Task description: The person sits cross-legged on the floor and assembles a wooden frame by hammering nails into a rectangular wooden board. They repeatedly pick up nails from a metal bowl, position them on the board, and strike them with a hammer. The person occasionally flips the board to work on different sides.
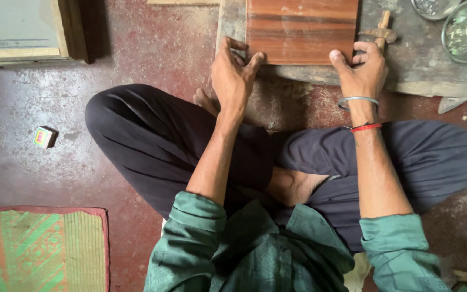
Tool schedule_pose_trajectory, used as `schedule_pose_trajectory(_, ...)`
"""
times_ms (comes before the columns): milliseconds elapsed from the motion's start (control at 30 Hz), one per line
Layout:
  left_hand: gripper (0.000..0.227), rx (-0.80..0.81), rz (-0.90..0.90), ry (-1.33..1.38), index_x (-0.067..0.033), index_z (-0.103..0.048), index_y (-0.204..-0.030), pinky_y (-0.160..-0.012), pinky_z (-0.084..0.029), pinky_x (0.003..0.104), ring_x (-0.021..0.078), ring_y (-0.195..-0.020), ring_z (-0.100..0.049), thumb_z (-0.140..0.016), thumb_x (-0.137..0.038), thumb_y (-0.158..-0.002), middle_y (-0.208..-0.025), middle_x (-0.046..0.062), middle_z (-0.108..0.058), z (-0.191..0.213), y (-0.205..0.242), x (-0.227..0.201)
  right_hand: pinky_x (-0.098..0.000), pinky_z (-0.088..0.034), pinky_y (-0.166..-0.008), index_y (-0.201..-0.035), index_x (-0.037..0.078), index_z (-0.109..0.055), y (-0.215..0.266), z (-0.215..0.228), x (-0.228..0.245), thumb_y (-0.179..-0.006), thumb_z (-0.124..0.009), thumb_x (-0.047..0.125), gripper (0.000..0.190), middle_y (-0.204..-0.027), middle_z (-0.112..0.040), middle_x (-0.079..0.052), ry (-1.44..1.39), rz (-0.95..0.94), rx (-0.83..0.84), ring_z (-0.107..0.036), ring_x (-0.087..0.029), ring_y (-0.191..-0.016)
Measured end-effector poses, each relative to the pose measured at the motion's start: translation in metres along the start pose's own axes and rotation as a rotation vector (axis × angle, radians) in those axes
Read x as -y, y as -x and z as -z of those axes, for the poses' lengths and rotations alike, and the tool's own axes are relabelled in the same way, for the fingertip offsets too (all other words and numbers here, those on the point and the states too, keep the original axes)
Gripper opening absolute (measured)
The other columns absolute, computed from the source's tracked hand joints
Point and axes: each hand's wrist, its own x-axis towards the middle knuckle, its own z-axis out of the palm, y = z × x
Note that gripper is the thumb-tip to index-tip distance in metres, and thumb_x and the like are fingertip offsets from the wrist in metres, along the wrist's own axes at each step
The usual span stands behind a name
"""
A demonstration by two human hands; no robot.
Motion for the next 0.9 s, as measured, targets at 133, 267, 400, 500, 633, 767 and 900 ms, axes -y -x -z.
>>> schedule_pose_trajectory(133, 0.039, -0.034, -0.056, 0.029, -0.0081, -0.062, -0.102, -0.058, -0.056, 0.030, 0.0123, -0.070, -0.065, -0.088, -0.029, -0.080, -0.081, 0.002, -0.069, 0.001, 0.003, -0.006, -0.0358, -0.056, -0.071, -0.119, -0.001, -0.070, 0.001, 0.002, 0.004, -0.094, -0.093, 0.030, 0.047, -0.087, -0.071, -0.009, -0.014, 0.065, -0.003, -0.070, -0.020, -0.079)
schedule_pose_trajectory(267, 0.039, -0.001, 0.003, -0.018, -0.0083, -0.063, -0.103, -0.059, -0.056, 0.033, 0.0151, -0.069, -0.065, -0.088, -0.028, -0.081, -0.080, 0.004, -0.069, 0.002, 0.006, -0.006, -0.0351, -0.056, -0.073, -0.120, 0.001, -0.069, 0.008, 0.007, 0.018, -0.094, -0.094, 0.026, 0.045, -0.091, -0.069, -0.009, -0.019, 0.031, 0.001, -0.069, -0.021, -0.081)
schedule_pose_trajectory(400, 0.038, -0.007, -0.025, -0.052, -0.0090, -0.062, -0.103, -0.060, -0.058, 0.031, 0.0142, -0.072, -0.067, -0.086, -0.027, -0.082, -0.085, 0.004, -0.070, -0.003, 0.003, -0.006, -0.0347, -0.056, -0.085, -0.132, 0.000, -0.064, 0.024, 0.009, 0.049, -0.087, -0.089, 0.012, 0.052, -0.129, -0.054, -0.021, 0.003, 0.214, -0.102, -0.063, -0.025, -0.100)
schedule_pose_trajectory(500, 0.039, -0.011, -0.030, -0.068, -0.0083, -0.061, -0.102, -0.059, -0.056, 0.032, 0.0157, -0.071, -0.066, -0.088, -0.027, -0.081, -0.083, 0.006, -0.070, -0.001, 0.003, -0.003, -0.0379, -0.054, -0.111, -0.126, 0.008, -0.075, 0.030, 0.001, 0.076, -0.094, -0.093, 0.009, 0.037, -0.135, -0.053, -0.007, 0.075, 0.462, -0.061, -0.059, -0.024, -0.122)
schedule_pose_trajectory(633, 0.038, -0.032, -0.145, -0.054, -0.0096, -0.059, -0.102, -0.057, -0.057, 0.030, 0.0136, -0.069, -0.067, -0.087, -0.027, -0.082, -0.083, 0.004, -0.070, 0.000, 0.000, -0.006, -0.0394, -0.053, -0.102, -0.122, 0.012, -0.080, 0.029, -0.011, 0.098, -0.092, -0.089, 0.009, 0.031, -0.142, -0.057, -0.012, 0.011, 0.575, 0.135, -0.055, -0.031, -0.122)
schedule_pose_trajectory(767, 0.038, 0.000, -0.083, -0.061, -0.0089, -0.058, -0.101, -0.053, -0.052, 0.032, 0.0147, -0.062, -0.065, -0.087, -0.026, -0.082, -0.076, 0.004, -0.070, 0.001, 0.004, -0.003, -0.0407, -0.055, -0.104, -0.121, 0.010, -0.080, 0.027, -0.021, 0.103, -0.092, -0.086, 0.006, 0.030, -0.136, -0.061, -0.012, 0.046, 0.803, 0.182, -0.058, -0.032, -0.124)
schedule_pose_trajectory(900, 0.038, -0.010, -0.115, -0.055, -0.0063, -0.058, -0.100, -0.053, -0.051, 0.031, 0.0145, -0.061, -0.064, -0.086, -0.025, -0.083, -0.074, 0.005, -0.070, -0.002, 0.000, 0.003, -0.0366, -0.059, -0.095, -0.120, 0.007, -0.080, 0.028, -0.027, 0.105, -0.096, -0.083, 0.001, 0.025, -0.126, -0.066, -0.011, 0.017, 0.792, 0.205, -0.064, -0.027, -0.115)
